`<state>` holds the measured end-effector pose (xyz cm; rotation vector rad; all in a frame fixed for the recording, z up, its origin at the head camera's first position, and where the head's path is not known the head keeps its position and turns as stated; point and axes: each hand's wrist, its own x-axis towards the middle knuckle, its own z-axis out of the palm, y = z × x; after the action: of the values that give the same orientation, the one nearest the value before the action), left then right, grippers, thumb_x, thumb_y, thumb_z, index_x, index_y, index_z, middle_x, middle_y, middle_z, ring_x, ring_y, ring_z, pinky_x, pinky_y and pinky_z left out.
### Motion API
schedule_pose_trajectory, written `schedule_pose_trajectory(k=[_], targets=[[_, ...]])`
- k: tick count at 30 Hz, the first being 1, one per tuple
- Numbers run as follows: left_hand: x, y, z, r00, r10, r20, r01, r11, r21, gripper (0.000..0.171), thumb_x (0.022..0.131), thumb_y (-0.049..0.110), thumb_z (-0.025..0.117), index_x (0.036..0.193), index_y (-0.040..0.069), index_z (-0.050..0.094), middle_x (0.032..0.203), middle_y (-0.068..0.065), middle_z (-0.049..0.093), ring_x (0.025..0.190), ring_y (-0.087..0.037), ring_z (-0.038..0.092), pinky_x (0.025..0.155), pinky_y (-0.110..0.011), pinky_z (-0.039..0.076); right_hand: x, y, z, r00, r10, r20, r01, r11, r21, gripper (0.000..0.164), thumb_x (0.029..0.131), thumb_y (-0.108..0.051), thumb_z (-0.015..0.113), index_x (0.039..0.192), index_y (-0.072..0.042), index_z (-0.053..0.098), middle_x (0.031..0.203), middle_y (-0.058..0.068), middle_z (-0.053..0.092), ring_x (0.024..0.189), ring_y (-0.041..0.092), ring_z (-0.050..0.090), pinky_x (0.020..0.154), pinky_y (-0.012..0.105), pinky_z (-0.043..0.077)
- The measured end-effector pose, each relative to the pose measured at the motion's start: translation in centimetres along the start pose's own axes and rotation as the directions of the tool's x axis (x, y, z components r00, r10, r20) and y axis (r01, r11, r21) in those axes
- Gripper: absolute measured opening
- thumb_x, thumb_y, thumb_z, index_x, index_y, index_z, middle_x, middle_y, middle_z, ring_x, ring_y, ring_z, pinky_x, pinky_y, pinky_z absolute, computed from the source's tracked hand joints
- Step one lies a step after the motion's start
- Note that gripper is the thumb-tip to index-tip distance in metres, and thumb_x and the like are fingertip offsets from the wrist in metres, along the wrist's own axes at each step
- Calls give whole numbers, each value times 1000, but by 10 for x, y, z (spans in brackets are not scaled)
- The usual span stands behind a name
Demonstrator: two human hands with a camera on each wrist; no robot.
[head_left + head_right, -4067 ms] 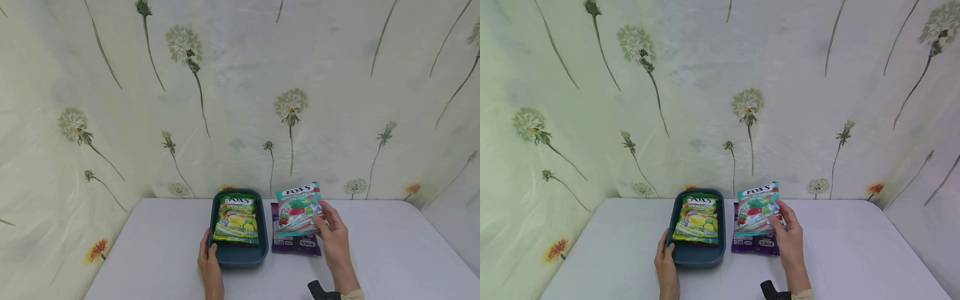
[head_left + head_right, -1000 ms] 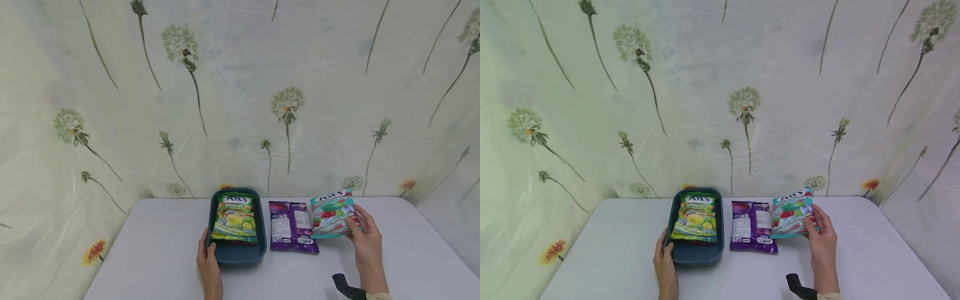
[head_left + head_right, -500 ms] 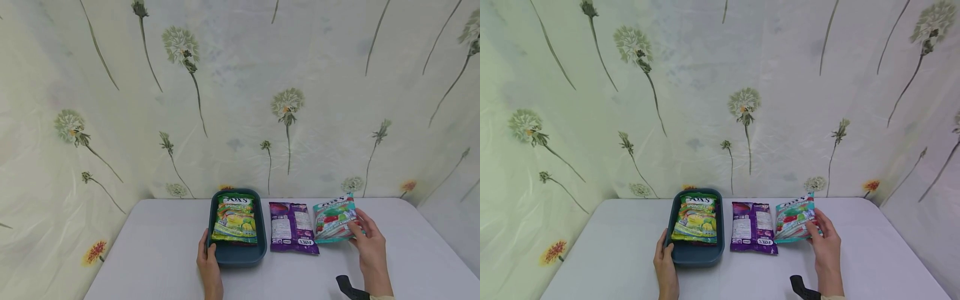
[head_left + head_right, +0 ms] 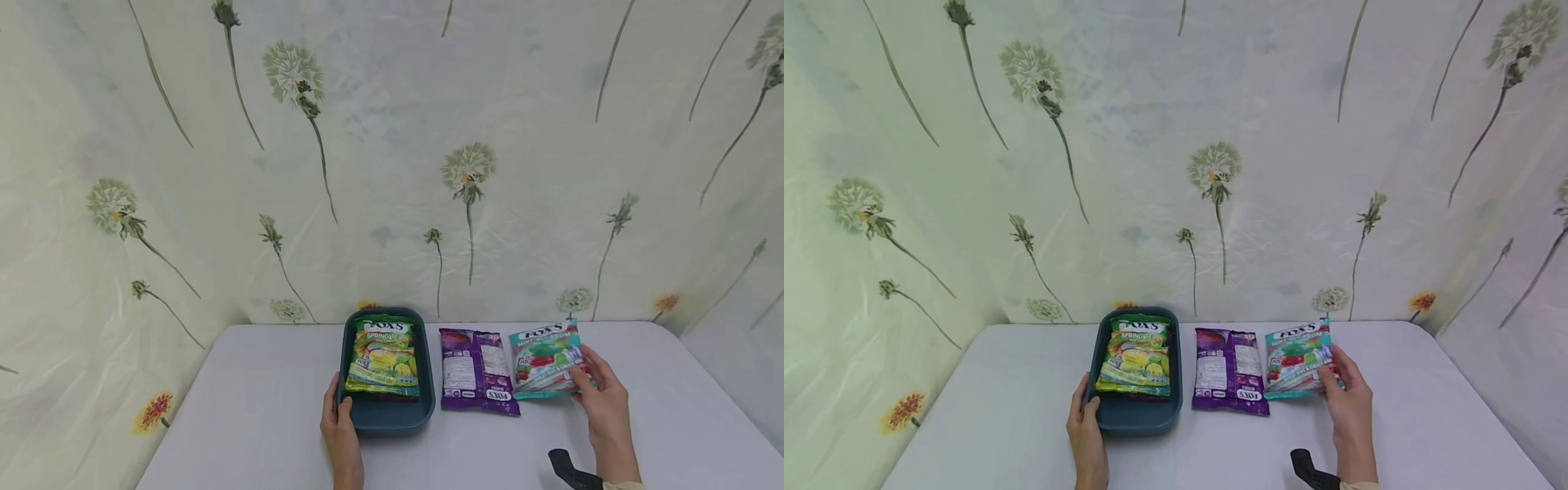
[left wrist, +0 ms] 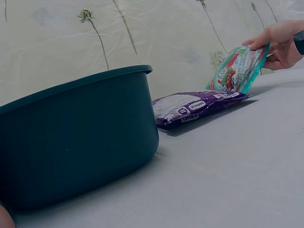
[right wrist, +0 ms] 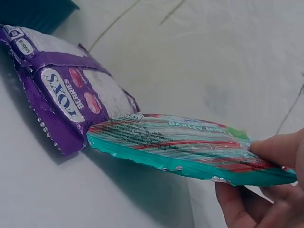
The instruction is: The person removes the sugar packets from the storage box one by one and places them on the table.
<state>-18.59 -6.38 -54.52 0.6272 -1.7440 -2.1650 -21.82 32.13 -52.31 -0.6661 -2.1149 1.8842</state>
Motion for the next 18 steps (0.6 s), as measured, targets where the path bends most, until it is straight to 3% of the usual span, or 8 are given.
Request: schedule_pose_trajectory(k=[3,5,7,10,11,14,18], targets=[[0,0,0,1000,-2,0,2,1000,2,47,95,11,42,141,20,42,151,-5,37,143,-23,27,116,-46,27,3,4,0,1000,-12,3,12,998,-68,56,91,-41,57,143,-39,37,154,2,32,98,-5,47,65,10,45],[0,0,0,1000,0,-2,0,1000,4,47,95,11,42,141,20,42,151,-5,37,143,-22,27,116,-46,27,3,5,2,1000,-13,6,14,993,-118,54,94,-38,53,145,-36,34,155,4,28,112,2,49,75,14,49],[0,-1,0,1000,1,-3,-1,1000,8,47,95,12,42,141,21,42,151,-4,37,143,-22,27,116,-46,27,1,4,4,1000,-21,4,21,982,-190,52,97,-33,48,147,-31,34,156,9,25,129,16,41,91,27,49],[0,-1,0,1000,3,-6,-3,1000,14,47,95,12,42,141,21,43,151,-4,38,143,-22,28,115,-46,28,-1,3,7,1000,-21,15,24,968,-248,51,98,-22,45,147,-22,34,158,11,18,145,33,18,110,49,33],[0,-1,0,1000,3,-6,-3,1000,14,47,95,12,42,141,21,43,151,-4,38,143,-22,28,115,-46,28,-2,2,8,999,-31,19,35,966,-255,51,97,-18,45,147,-18,34,158,13,18,146,35,14,112,55,27],[0,-1,0,1000,0,-7,0,1000,13,47,95,12,42,141,21,42,151,-4,37,143,-22,28,115,-47,27,-3,2,10,998,-57,24,61,959,-277,54,96,-14,45,148,-14,31,157,18,17,145,39,12,113,58,22],[0,-1,1,1000,-2,-6,2,1000,7,46,95,13,42,141,22,43,151,-4,37,143,-22,28,116,-47,27,-2,4,13,996,-86,32,92,951,-296,57,96,-15,43,150,-11,25,156,22,18,143,41,17,112,58,23]])
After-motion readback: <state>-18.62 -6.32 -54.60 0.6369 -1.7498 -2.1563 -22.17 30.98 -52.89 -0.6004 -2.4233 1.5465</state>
